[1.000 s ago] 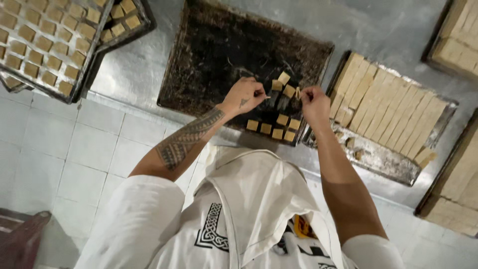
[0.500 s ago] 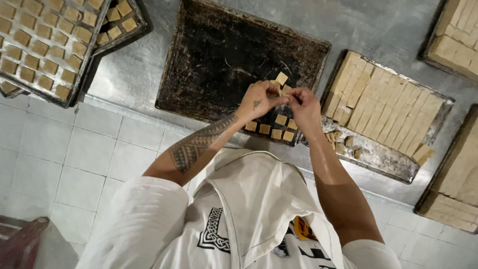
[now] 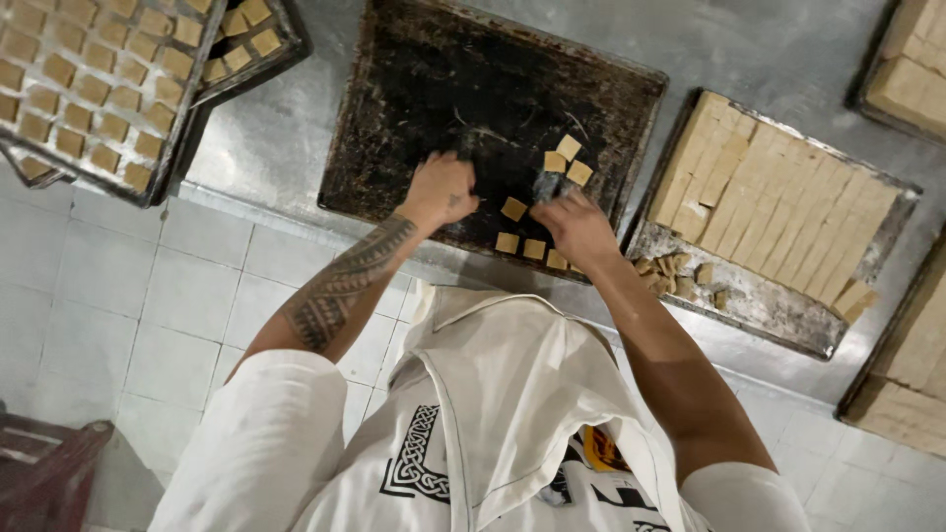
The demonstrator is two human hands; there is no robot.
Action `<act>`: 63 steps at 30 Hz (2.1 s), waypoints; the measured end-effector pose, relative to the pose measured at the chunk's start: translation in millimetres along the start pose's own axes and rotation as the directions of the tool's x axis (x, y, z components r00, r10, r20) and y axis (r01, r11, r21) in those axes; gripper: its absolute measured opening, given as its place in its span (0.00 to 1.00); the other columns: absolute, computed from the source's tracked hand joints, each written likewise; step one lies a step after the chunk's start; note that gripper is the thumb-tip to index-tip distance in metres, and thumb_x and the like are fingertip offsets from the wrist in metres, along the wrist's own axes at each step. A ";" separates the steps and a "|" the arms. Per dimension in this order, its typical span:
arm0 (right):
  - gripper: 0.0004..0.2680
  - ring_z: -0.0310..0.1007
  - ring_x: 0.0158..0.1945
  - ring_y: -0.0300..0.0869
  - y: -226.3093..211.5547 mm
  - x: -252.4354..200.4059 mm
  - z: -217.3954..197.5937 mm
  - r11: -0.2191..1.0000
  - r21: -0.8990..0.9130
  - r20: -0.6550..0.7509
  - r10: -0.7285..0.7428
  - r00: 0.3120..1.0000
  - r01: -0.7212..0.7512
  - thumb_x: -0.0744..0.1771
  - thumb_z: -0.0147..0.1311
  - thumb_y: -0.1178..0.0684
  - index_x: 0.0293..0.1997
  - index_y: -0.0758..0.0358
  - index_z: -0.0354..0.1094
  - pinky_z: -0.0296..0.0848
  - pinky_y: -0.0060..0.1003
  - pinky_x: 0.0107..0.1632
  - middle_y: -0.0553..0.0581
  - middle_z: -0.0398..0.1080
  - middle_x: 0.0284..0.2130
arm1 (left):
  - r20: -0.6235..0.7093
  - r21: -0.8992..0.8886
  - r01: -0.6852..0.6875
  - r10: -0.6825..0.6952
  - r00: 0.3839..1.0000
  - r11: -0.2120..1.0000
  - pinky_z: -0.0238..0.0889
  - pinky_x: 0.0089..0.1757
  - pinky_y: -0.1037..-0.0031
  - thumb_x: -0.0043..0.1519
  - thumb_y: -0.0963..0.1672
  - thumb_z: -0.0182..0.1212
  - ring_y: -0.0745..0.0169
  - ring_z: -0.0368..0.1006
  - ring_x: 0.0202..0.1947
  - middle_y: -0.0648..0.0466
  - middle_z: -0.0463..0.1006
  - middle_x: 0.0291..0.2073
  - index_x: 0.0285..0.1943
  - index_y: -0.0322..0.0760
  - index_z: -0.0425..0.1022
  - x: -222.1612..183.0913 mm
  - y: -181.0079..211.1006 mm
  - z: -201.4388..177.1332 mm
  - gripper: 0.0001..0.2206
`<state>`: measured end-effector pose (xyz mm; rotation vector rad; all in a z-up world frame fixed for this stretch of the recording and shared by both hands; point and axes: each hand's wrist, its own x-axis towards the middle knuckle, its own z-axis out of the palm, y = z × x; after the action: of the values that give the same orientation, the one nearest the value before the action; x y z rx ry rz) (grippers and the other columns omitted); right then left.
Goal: The person picks up rectangular pieces of dough from a metal tray and arranges them in rows on a dark baking sheet, repeating the process until the sheet is full.
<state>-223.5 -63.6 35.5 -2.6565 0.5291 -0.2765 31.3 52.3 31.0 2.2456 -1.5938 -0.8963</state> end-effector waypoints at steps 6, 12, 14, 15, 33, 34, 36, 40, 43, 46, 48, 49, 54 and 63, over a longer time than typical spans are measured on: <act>0.11 0.68 0.52 0.56 -8.1 -6.8 1.7 0.982 -0.029 0.092 0.187 0.978 -0.185 0.63 0.65 0.53 0.48 0.64 0.72 0.70 0.48 0.55 0.60 0.72 0.44 | -0.099 0.008 -0.354 0.353 0.930 0.935 0.59 0.51 0.53 0.50 0.42 0.69 0.44 0.61 0.55 0.46 0.68 0.49 0.53 0.41 0.77 2.2 15.3 31.6 0.20; 0.15 0.65 0.57 0.58 -14.0 -0.5 10.8 0.962 -0.116 0.187 0.265 0.946 -0.247 0.62 0.64 0.56 0.52 0.65 0.70 0.68 0.48 0.60 0.63 0.68 0.48 | -0.088 0.116 -0.430 0.440 0.894 0.896 0.58 0.51 0.55 0.49 0.44 0.71 0.45 0.61 0.54 0.48 0.68 0.48 0.49 0.40 0.76 4.8 26.2 42.2 0.18; 0.17 0.64 0.57 0.59 -14.4 -3.2 10.9 0.964 -0.089 0.183 0.264 0.947 -0.251 0.61 0.64 0.56 0.54 0.67 0.69 0.67 0.49 0.59 0.65 0.67 0.49 | -0.072 0.107 -0.426 0.434 0.898 0.899 0.57 0.51 0.55 0.49 0.45 0.72 0.45 0.61 0.54 0.47 0.68 0.48 0.50 0.38 0.76 3.8 28.9 43.6 0.20; 0.17 0.64 0.57 0.60 -14.1 -2.6 10.7 0.961 -0.098 0.203 0.274 0.940 -0.259 0.61 0.64 0.55 0.54 0.68 0.69 0.66 0.50 0.59 0.65 0.67 0.49 | -0.063 0.108 -0.421 0.429 0.901 0.900 0.57 0.51 0.55 0.49 0.45 0.72 0.44 0.60 0.54 0.47 0.68 0.48 0.50 0.37 0.75 3.7 29.6 42.5 0.21; 0.13 0.61 0.61 0.59 50.5 35.6 -15.7 0.822 -0.150 0.122 0.566 0.815 -0.549 0.63 0.62 0.55 0.51 0.62 0.69 0.68 0.51 0.60 0.64 0.65 0.52 | -0.232 0.013 -0.171 0.169 0.958 0.985 0.59 0.49 0.50 0.64 0.46 0.62 0.41 0.61 0.52 0.44 0.68 0.47 0.49 0.36 0.72 102.1 62.3 78.0 0.11; 0.13 0.62 0.61 0.59 51.4 34.7 -11.8 0.820 -0.139 0.117 0.570 0.813 -0.555 0.63 0.62 0.57 0.51 0.62 0.69 0.68 0.50 0.59 0.64 0.65 0.52 | -0.235 0.033 -0.145 0.148 0.961 0.989 0.60 0.48 0.51 0.65 0.44 0.61 0.42 0.62 0.52 0.45 0.68 0.48 0.50 0.36 0.72 104.3 64.9 79.5 0.09; 0.13 0.63 0.61 0.59 53.9 31.8 -5.5 0.810 -0.105 0.120 0.586 0.801 -0.577 0.62 0.61 0.59 0.50 0.63 0.68 0.69 0.50 0.59 0.64 0.66 0.52 | -0.164 0.037 -0.104 0.109 0.980 0.994 0.60 0.49 0.51 0.62 0.44 0.61 0.42 0.62 0.53 0.46 0.68 0.47 0.46 0.37 0.72 104.5 67.9 77.1 0.08; 0.11 0.66 0.59 0.58 59.9 24.1 -0.8 0.790 0.004 0.107 0.610 0.785 -0.613 0.64 0.60 0.60 0.49 0.64 0.67 0.70 0.52 0.58 0.63 0.68 0.50 | -0.151 -0.075 -0.056 0.044 0.987 0.996 0.58 0.47 0.51 0.55 0.47 0.67 0.40 0.61 0.51 0.44 0.67 0.45 0.47 0.34 0.70 99.1 72.6 60.3 0.16; 0.13 0.66 0.57 0.61 63.7 24.5 -0.3 0.836 -0.025 0.055 0.548 0.835 -0.548 0.61 0.60 0.61 0.48 0.65 0.68 0.70 0.54 0.56 0.66 0.68 0.48 | -0.297 0.098 -0.355 0.367 0.881 0.930 0.58 0.48 0.51 0.60 0.42 0.61 0.39 0.60 0.50 0.42 0.68 0.45 0.49 0.35 0.76 103.6 77.9 51.2 0.10; 0.10 0.65 0.57 0.61 62.5 25.0 0.6 0.830 -0.055 0.093 0.557 0.825 -0.555 0.63 0.59 0.60 0.47 0.66 0.67 0.71 0.53 0.55 0.67 0.67 0.49 | -0.098 0.232 -0.363 0.393 0.914 0.902 0.57 0.52 0.52 0.65 0.40 0.58 0.44 0.61 0.51 0.45 0.68 0.44 0.48 0.36 0.80 118.8 81.7 53.0 0.07; 0.07 0.66 0.57 0.61 59.9 29.9 -0.7 0.808 -0.033 0.131 0.586 0.799 -0.588 0.65 0.58 0.59 0.45 0.66 0.67 0.72 0.54 0.52 0.68 0.68 0.48 | -0.101 0.271 -0.427 0.467 0.879 0.863 0.56 0.53 0.52 0.61 0.39 0.59 0.44 0.60 0.54 0.45 0.69 0.46 0.44 0.36 0.82 131.8 79.5 55.0 0.07; 0.06 0.67 0.55 0.62 58.1 31.8 -2.5 0.799 -0.011 0.149 0.596 0.789 -0.601 0.66 0.57 0.59 0.44 0.67 0.67 0.72 0.54 0.50 0.68 0.69 0.47 | -0.101 0.290 -0.455 0.500 0.860 0.842 0.56 0.53 0.51 0.59 0.39 0.59 0.44 0.60 0.55 0.45 0.70 0.47 0.42 0.36 0.83 136.3 77.4 57.0 0.07; 0.07 0.77 0.42 0.59 53.6 26.8 -33.8 0.700 0.195 0.159 0.669 0.726 -0.687 0.66 0.58 0.56 0.44 0.64 0.67 0.77 0.52 0.44 0.66 0.75 0.38 | -0.043 0.162 -0.445 0.457 0.889 0.881 0.55 0.54 0.50 0.67 0.43 0.61 0.44 0.61 0.53 0.45 0.71 0.48 0.42 0.34 0.80 150.9 76.7 65.3 0.07; 0.08 0.79 0.42 0.57 76.8 -14.9 -64.9 0.799 0.113 0.282 0.544 0.790 -0.591 0.65 0.61 0.54 0.45 0.64 0.70 0.76 0.49 0.45 0.66 0.77 0.37 | 0.158 0.068 -0.399 0.385 0.909 0.915 0.57 0.52 0.53 0.62 0.46 0.62 0.48 0.61 0.53 0.50 0.69 0.46 0.35 0.38 0.78 131.9 106.9 104.5 0.08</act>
<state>-279.2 -145.5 58.5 -2.1646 1.1243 0.1655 -85.6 -93.0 -39.3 1.8444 -2.0972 -0.8926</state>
